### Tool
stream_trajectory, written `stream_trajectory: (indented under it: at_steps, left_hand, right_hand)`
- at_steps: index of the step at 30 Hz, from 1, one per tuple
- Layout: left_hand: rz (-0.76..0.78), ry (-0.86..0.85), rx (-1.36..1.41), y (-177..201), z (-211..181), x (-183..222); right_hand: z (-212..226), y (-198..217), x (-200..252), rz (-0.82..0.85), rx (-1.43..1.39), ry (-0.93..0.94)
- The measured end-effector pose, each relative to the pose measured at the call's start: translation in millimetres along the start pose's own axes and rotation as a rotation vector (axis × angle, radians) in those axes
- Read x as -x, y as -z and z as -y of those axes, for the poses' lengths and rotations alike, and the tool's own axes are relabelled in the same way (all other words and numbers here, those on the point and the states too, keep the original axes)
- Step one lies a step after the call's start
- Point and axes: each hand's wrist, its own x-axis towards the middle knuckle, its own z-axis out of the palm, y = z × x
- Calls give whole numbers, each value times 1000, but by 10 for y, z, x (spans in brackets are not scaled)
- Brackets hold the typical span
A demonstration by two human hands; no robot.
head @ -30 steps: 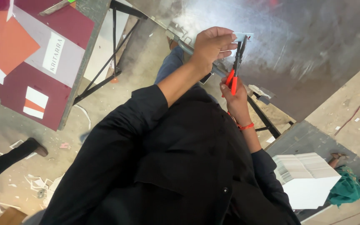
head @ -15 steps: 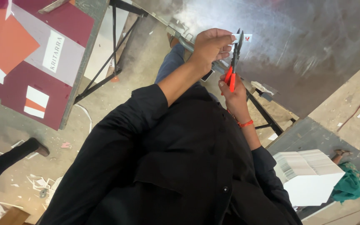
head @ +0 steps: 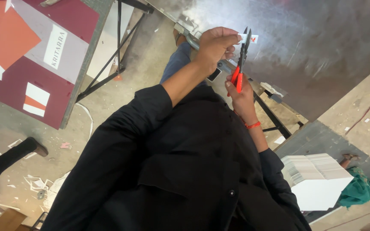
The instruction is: Cutting small metal pieces and hammering them onto a metal sheet.
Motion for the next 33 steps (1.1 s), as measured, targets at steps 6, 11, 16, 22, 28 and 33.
stream_trajectory:
  at_steps: [6,11,16,22,28,33]
  left_hand:
    - [-9,-14,-18,14,-22,18]
    - [8,-33,-29,31,-15,-6]
    - [54,-55,-13,46,15,-43]
    - [59,-62,-16,87,68,-121]
    - [61,-50,-20,130,114,-185]
    - [14,-40,-1,150,211,-320]
  right_hand:
    - [14,-18,-18,-4,23,-49]
    - [-131,7,-47,0,27,20]
    - [-211,-4,-76,-15,78,53]
    - [-236,-3,-122,-28,131,119]
    - [-137,-20,-148,-11,77,23]
    - [-81,11,-125,6,80,-122]
